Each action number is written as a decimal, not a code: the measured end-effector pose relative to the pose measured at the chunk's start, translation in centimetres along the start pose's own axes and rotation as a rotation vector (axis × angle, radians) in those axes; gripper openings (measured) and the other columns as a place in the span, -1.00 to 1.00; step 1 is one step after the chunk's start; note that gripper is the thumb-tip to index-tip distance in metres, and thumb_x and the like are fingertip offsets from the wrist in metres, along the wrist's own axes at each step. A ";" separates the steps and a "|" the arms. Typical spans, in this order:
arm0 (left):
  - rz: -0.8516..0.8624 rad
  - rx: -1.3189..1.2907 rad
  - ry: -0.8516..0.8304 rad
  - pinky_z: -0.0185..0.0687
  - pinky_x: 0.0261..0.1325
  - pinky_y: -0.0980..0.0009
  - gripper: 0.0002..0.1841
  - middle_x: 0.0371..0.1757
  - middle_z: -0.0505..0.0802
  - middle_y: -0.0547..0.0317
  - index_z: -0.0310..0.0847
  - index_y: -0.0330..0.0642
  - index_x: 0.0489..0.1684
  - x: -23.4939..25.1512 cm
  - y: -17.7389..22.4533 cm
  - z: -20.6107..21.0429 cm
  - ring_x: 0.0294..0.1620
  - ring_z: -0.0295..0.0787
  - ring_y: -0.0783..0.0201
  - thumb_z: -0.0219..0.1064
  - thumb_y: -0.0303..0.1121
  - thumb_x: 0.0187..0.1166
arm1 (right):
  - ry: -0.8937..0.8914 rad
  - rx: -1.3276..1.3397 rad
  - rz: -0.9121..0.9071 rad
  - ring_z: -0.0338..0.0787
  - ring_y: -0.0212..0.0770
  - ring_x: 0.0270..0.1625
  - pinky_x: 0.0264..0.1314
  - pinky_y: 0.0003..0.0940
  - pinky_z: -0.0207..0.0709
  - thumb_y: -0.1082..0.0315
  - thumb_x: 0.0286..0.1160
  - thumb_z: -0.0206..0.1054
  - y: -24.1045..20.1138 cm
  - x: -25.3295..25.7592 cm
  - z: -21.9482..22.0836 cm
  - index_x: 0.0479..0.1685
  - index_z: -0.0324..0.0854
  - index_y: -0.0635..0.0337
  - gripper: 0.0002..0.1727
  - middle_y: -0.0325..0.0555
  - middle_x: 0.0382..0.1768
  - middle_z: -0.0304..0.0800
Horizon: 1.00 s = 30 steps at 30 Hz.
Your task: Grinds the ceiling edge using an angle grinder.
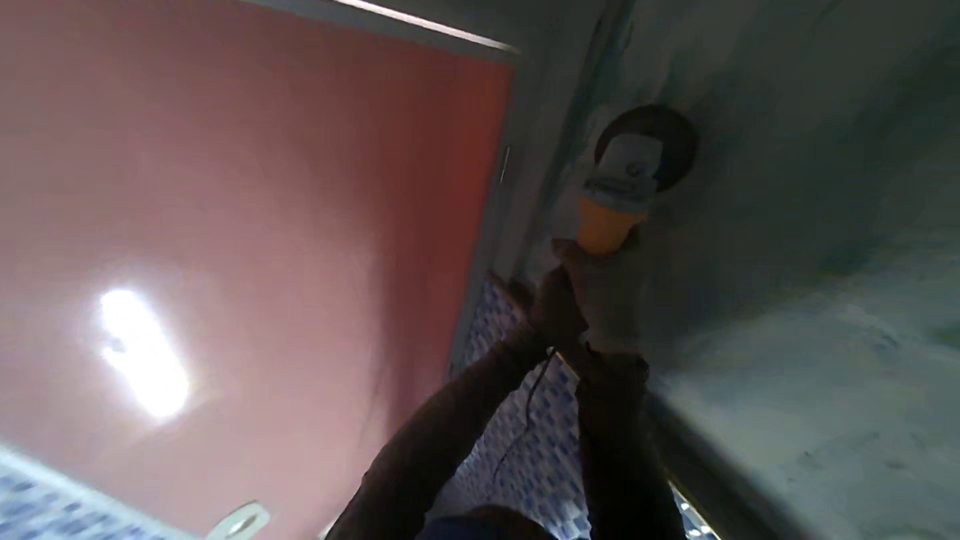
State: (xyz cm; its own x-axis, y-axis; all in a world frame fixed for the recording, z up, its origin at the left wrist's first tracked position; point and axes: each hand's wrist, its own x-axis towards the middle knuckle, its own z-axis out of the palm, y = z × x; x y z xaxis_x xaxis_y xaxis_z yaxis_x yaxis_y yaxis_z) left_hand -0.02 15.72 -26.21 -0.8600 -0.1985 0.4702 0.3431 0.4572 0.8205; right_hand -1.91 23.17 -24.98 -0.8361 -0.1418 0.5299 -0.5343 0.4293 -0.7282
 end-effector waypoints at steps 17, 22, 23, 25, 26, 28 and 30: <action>-0.263 -0.416 0.104 0.72 0.14 0.55 -0.45 -0.03 0.82 0.15 0.48 -0.44 0.29 -6.7 -13.5 0.5 -0.03 0.76 0.55 0.51 -0.59 0.25 | -0.252 -0.008 0.155 0.83 -0.15 0.05 0.17 -0.08 0.76 0.03 -0.05 0.80 3.5 -0.9 8.9 0.36 0.53 0.21 -0.12 -0.01 0.00 0.82; -0.246 -0.444 0.091 0.66 0.23 0.59 -0.45 0.02 0.82 0.13 0.45 -0.47 0.32 -6.7 -15.9 0.5 0.03 0.73 0.59 0.50 -0.48 0.33 | -0.255 -0.126 0.245 0.83 -0.07 0.11 0.23 0.02 0.73 -0.07 -0.03 0.77 4.2 -0.9 10.9 0.50 0.44 0.19 -0.01 0.04 0.05 0.81; -0.238 -0.455 0.087 0.64 0.25 0.60 -0.44 0.04 0.81 0.12 0.45 -0.48 0.34 -6.4 -16.1 0.5 0.05 0.73 0.59 0.50 -0.48 0.33 | -0.242 -0.129 0.242 0.83 -0.08 0.10 0.23 0.00 0.73 -0.07 -0.03 0.77 4.1 -0.7 11.0 0.48 0.46 0.19 -0.02 0.03 0.04 0.82; -0.216 -0.515 0.084 0.65 0.23 0.61 -0.46 0.01 0.81 0.14 0.43 -0.50 0.32 -5.5 -16.4 0.6 0.03 0.72 0.60 0.48 -0.50 0.35 | -0.220 -0.139 0.233 0.83 -0.08 0.10 0.22 -0.01 0.73 -0.08 -0.03 0.77 3.8 -0.1 11.0 0.43 0.49 0.20 -0.05 0.02 0.02 0.82; -0.201 -0.541 0.083 0.66 0.20 0.60 -0.48 -0.01 0.81 0.15 0.44 -0.50 0.31 -5.1 -16.4 0.6 0.01 0.73 0.60 0.46 -0.51 0.35 | -0.208 -0.139 0.226 0.83 -0.08 0.10 0.22 0.00 0.73 -0.07 -0.02 0.77 3.5 0.2 10.9 0.43 0.50 0.20 -0.06 0.03 0.03 0.82; -0.182 -0.570 0.071 0.70 0.17 0.58 -0.51 -0.04 0.83 0.18 0.48 -0.47 0.28 -4.1 -16.1 0.6 -0.02 0.75 0.60 0.46 -0.52 0.36 | -0.181 -0.135 0.221 0.82 -0.07 0.12 0.23 0.02 0.73 -0.05 -0.03 0.77 3.1 0.9 10.6 0.45 0.49 0.19 -0.05 0.05 0.05 0.81; -0.194 -0.542 0.055 0.68 0.14 0.58 -0.50 -0.04 0.81 0.16 0.47 -0.47 0.28 -3.2 -15.3 0.3 -0.03 0.73 0.58 0.46 -0.54 0.34 | -0.159 -0.150 0.211 0.82 -0.05 0.11 0.24 0.02 0.72 -0.06 -0.03 0.78 2.7 1.7 10.2 0.47 0.48 0.22 -0.02 0.07 0.06 0.81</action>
State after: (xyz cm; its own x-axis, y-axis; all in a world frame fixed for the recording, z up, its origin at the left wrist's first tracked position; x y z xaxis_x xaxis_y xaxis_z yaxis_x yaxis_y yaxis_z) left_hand -2.63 9.60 -40.41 -0.9105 -0.2858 0.2988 0.3380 -0.0982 0.9360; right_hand -6.02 14.92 -30.47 -0.9419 -0.1686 0.2904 -0.3325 0.5896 -0.7361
